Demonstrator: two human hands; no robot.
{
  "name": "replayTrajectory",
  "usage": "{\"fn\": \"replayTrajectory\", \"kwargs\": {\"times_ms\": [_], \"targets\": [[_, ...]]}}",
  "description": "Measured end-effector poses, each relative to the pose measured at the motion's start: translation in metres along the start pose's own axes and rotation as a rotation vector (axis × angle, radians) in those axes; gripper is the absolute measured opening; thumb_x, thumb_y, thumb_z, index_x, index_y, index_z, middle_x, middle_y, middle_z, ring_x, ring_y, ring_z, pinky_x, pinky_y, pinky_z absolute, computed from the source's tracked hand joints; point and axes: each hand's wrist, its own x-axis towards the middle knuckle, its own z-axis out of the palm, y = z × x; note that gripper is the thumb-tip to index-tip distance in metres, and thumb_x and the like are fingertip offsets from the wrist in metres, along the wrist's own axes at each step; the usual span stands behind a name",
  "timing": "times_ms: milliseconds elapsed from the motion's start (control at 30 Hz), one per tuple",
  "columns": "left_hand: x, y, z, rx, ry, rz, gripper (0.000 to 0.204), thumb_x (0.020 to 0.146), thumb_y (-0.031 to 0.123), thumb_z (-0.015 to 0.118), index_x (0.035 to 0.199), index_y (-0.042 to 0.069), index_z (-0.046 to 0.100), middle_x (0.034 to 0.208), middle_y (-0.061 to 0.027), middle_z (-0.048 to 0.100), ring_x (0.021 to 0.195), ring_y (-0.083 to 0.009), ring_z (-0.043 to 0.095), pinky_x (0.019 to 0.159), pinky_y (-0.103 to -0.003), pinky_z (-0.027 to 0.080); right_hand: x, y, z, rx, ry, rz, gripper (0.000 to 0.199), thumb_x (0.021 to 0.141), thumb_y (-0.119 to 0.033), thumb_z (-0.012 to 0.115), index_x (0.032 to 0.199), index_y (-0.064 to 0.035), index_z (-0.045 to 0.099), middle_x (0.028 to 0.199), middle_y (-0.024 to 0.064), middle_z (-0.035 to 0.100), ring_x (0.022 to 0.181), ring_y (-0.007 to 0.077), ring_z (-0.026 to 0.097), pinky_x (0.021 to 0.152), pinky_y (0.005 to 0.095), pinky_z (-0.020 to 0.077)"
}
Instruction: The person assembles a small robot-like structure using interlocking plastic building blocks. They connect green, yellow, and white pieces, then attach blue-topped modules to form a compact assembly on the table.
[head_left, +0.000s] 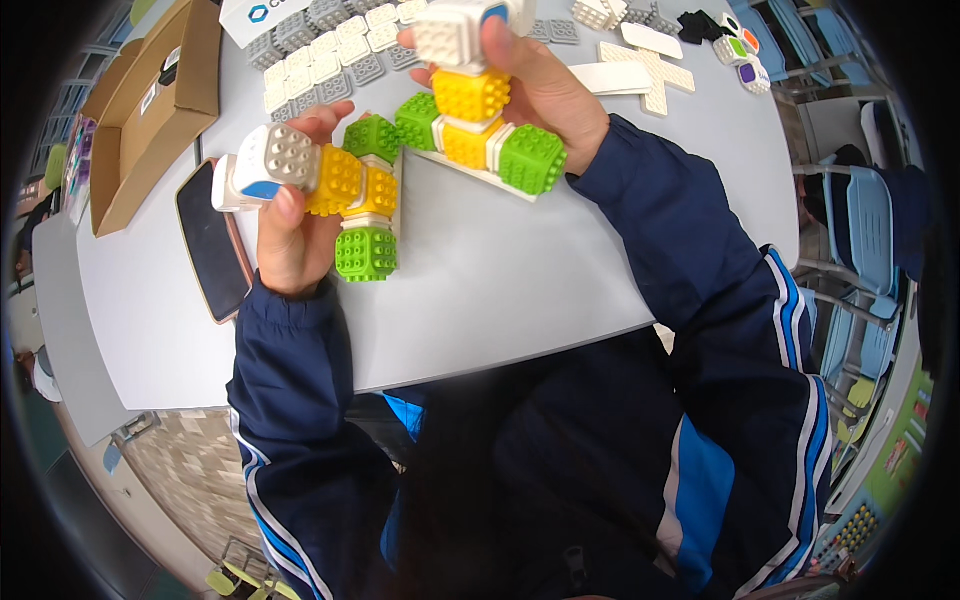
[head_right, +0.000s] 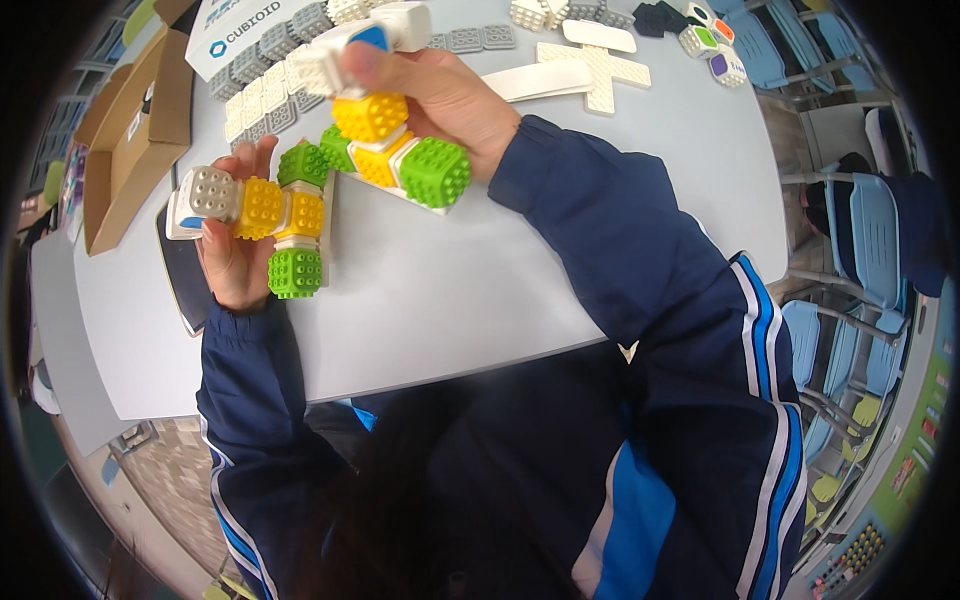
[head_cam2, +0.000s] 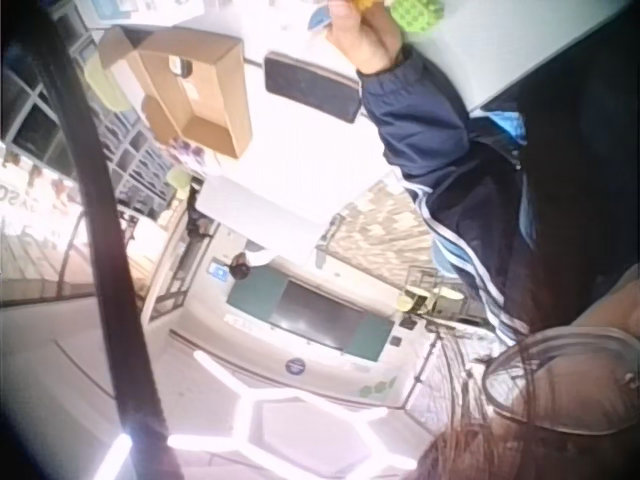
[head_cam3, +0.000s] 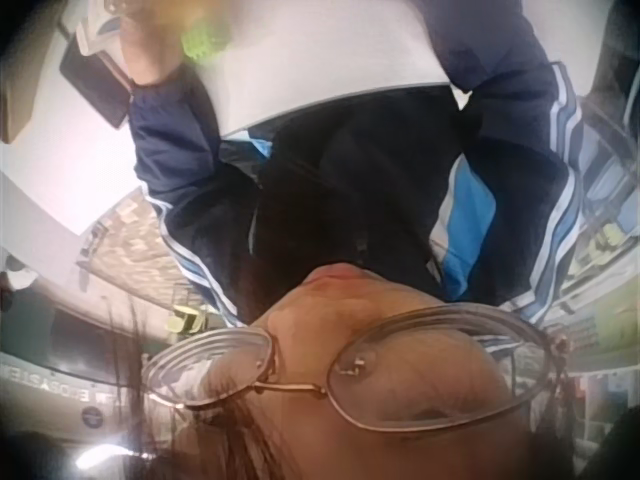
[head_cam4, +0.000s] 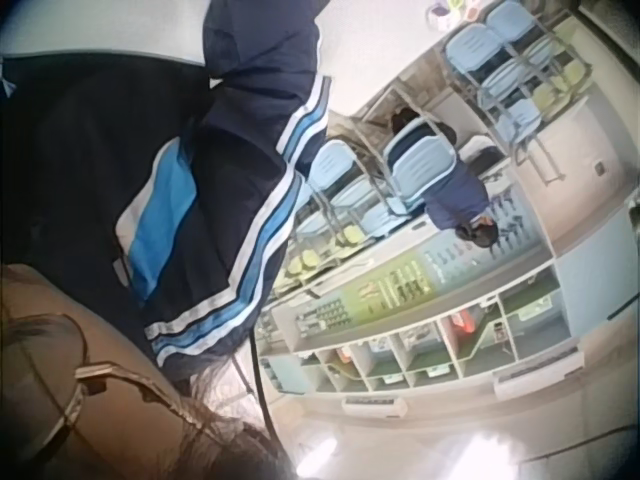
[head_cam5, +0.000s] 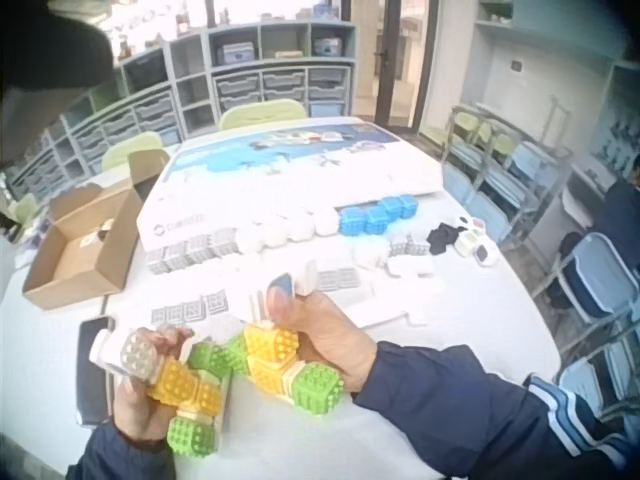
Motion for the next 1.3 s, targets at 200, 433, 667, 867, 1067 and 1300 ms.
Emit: {"fn": "replayTrajectory", "kwargs": {"times_ms": [200,433,667,867,1067,1300], "targets": [[-0.011,-0.005,-0.022,-0.372,0.131,-0.131,0.082,0.084,0.059,0.069,0.14,0.003,0.048,0.114,-0.0037,0.058,0.126,-0.0237,0.049,0.114,-0.045,0.033,-0.014,-0.015,-0.002,-0.303,-0.048,0.028,0.087,0.087,-0.063,0.057,0.15,-0.0092,0.032,0.134,0.0142,0.054,0.12,0.0228,0.058,0.103,0.0354,0.0495],[-0.003,0.005,-0.007,-0.426,0.004,-0.272,0.111,0.077,0.072,0.06,0.15,-0.003,0.026,0.092,0.0001,0.062,0.1,-0.0147,0.061,0.119,-0.053,0.028,-0.029,-0.016,-0.001,-0.289,-0.004,0.111,0.083,0.092,-0.058,0.055,0.153,-0.0107,0.025,0.132,0.0181,0.054,0.111,0.0278,0.065,0.087,0.0384,0.0578],[-0.008,0.012,-0.009,-0.411,0.145,-0.292,0.07,0.099,0.05,0.049,0.149,0.004,0.032,0.109,-0.01,0.061,0.106,-0.0243,0.061,0.114,-0.052,0.037,-0.028,-0.03,0.003,-0.473,-0.001,0.207,0.067,0.092,-0.027,0.066,0.148,-0.0079,0.035,0.126,0.0168,0.059,0.106,0.0235,0.067,0.089,0.0372,0.0568],[-0.007,0.035,-0.02,0.011,-0.021,-0.267,0.072,0.099,0.046,0.051,0.153,0.004,0.026,0.113,-0.0124,0.06,0.11,-0.0221,0.059,0.107,-0.041,0.042,-0.035,-0.041,-0.014,-0.698,-0.002,0.075,0.065,0.085,-0.023,0.072,0.143,-0.0069,0.047,0.124,0.0095,0.06,0.111,0.0173,0.061,0.101,0.0313,0.0473],[-0.002,0.036,-0.01,0.06,0.242,-0.235,0.064,0.103,0.033,0.047,0.155,0.004,0.022,0.129,-0.0174,0.059,0.113,-0.0227,0.06,0.097,-0.035,0.048,-0.04,-0.045,-0.009,-0.786,-0.033,0.007,0.06,0.088,-0.024,0.069,0.142,-0.0074,0.049,0.12,0.0057,0.061,0.112,0.0153,0.058,0.102,0.0315,0.0456],[-0.001,0.045,-0.02,0.297,0.29,-0.291,0.054,0.103,0.023,0.054,0.15,0.003,0.038,0.118,-0.0151,0.067,0.101,-0.0175,0.067,0.09,-0.027,0.051,-0.042,-0.045,-0.012,-0.944,-0.102,0.061,0.048,0.094,-0.026,0.063,0.137,-0.0062,0.054,0.121,0.0067,0.061,0.108,0.0131,0.059,0.097,0.0291,0.0464]]}}
